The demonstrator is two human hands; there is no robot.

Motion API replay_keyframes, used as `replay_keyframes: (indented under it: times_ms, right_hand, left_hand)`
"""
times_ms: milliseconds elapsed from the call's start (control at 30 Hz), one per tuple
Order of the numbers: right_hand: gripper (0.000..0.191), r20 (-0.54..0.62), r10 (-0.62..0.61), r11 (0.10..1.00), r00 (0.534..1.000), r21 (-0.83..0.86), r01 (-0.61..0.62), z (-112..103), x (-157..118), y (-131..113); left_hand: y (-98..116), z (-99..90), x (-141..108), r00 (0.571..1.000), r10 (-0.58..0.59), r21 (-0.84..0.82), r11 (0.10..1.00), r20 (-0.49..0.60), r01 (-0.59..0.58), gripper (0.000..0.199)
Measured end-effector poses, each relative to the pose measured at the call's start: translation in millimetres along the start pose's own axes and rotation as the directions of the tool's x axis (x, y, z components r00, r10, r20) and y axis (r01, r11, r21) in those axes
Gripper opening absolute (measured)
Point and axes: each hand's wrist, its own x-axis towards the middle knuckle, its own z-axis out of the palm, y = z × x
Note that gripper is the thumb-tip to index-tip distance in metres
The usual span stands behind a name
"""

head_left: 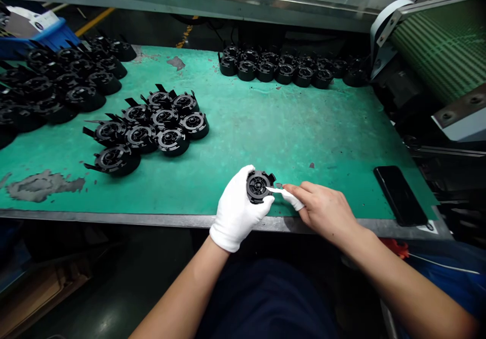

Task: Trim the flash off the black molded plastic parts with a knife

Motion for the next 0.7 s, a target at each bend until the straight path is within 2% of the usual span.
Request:
replay_keyframes:
  times_ms: [233,467,600,700]
  right_hand:
    - [0.041,0.001,0.015,0.999,1.000,0.041,-0.015,1,-3,3]
    - [0.038,-0.009,0.033,0.999,0.999,0.016,-0.033,-1,8,6]
    - [0.038,0.037,-0.019,0.999,0.999,0.049,0.017,-5,5,6]
    - [0.038,0.051,-0.001,1.000,0.999,0.025,-0.001,-5,5,5]
  left_hand:
    - [3,1.3,0,1.000,-0.015,0.010,1.000,-0.014,0.015,0.068]
    - [1,2.0,-1,1.000,-0.004,-0.002,1.000,-0.022,0.004,0.069]
    - [-1,3.3,-1,1.000,0.004,-0.007,1.000,-0.025,-0.005,0.070]
    - [-1,3.7,-1,1.000,0.000,-0.011,1.000,-0.025,0.000,0.069]
